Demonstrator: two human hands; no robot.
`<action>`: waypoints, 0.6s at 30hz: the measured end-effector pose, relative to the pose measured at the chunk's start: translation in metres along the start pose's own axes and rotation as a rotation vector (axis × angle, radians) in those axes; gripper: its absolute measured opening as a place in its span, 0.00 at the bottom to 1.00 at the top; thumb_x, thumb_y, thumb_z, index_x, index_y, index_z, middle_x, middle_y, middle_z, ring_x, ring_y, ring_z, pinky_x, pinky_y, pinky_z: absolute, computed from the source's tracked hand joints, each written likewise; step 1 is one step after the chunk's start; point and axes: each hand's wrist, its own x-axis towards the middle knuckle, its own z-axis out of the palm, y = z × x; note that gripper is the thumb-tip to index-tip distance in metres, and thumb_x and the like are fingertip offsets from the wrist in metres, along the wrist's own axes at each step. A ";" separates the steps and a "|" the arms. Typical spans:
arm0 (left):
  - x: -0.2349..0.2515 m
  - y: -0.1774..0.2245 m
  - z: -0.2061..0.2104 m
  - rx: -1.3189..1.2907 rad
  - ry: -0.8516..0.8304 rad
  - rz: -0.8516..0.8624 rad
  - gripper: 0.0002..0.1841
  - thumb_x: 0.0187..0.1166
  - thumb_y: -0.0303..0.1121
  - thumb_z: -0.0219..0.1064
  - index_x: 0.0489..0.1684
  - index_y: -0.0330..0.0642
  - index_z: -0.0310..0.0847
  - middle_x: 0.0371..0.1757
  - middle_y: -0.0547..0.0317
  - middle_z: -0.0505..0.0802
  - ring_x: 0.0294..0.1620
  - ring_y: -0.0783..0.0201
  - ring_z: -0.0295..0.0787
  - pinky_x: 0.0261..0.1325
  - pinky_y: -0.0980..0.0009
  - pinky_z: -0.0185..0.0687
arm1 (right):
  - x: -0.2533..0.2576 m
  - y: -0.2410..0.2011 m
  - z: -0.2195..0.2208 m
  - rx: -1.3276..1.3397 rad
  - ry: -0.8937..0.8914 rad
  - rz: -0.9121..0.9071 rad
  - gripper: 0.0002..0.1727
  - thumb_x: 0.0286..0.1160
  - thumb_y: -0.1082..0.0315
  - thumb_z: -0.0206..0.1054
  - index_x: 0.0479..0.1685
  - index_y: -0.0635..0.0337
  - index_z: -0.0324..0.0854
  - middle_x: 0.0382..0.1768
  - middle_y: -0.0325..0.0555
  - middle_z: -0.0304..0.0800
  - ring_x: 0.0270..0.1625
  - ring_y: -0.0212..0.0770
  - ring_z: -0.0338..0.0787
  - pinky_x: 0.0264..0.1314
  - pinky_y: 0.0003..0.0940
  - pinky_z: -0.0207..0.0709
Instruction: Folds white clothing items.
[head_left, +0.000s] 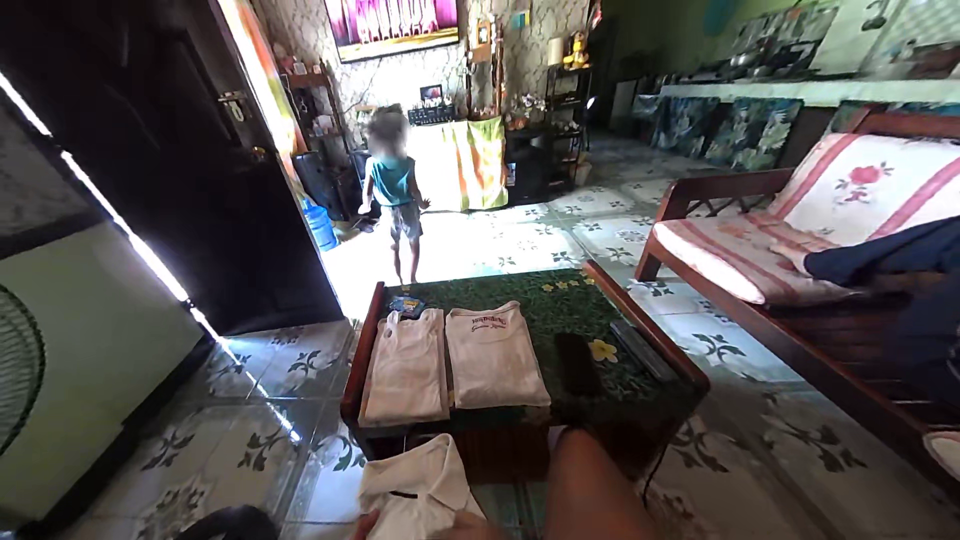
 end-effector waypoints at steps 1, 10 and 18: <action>-0.001 0.000 0.001 0.010 0.004 0.000 0.21 0.89 0.32 0.35 0.33 0.47 0.77 0.25 0.66 0.94 0.29 0.73 0.92 0.35 0.72 0.90 | -0.001 0.007 0.002 0.001 0.140 0.109 0.26 0.77 0.70 0.67 0.76 0.66 0.78 0.59 0.74 0.84 0.57 0.64 0.87 0.65 0.56 0.80; -0.005 -0.001 0.001 -0.009 -0.040 0.014 0.18 0.89 0.33 0.39 0.37 0.46 0.77 0.26 0.65 0.93 0.30 0.73 0.92 0.37 0.70 0.90 | -0.007 0.043 0.000 0.392 0.218 0.719 0.47 0.79 0.50 0.69 0.92 0.66 0.52 0.80 0.76 0.67 0.80 0.68 0.73 0.83 0.60 0.65; 0.000 -0.009 -0.014 0.030 -0.079 0.028 0.21 0.89 0.37 0.38 0.35 0.50 0.80 0.29 0.65 0.95 0.34 0.71 0.93 0.41 0.68 0.91 | 0.009 0.049 -0.004 0.768 0.200 0.798 0.28 0.84 0.55 0.66 0.77 0.61 0.74 0.59 0.56 0.89 0.59 0.47 0.89 0.66 0.48 0.81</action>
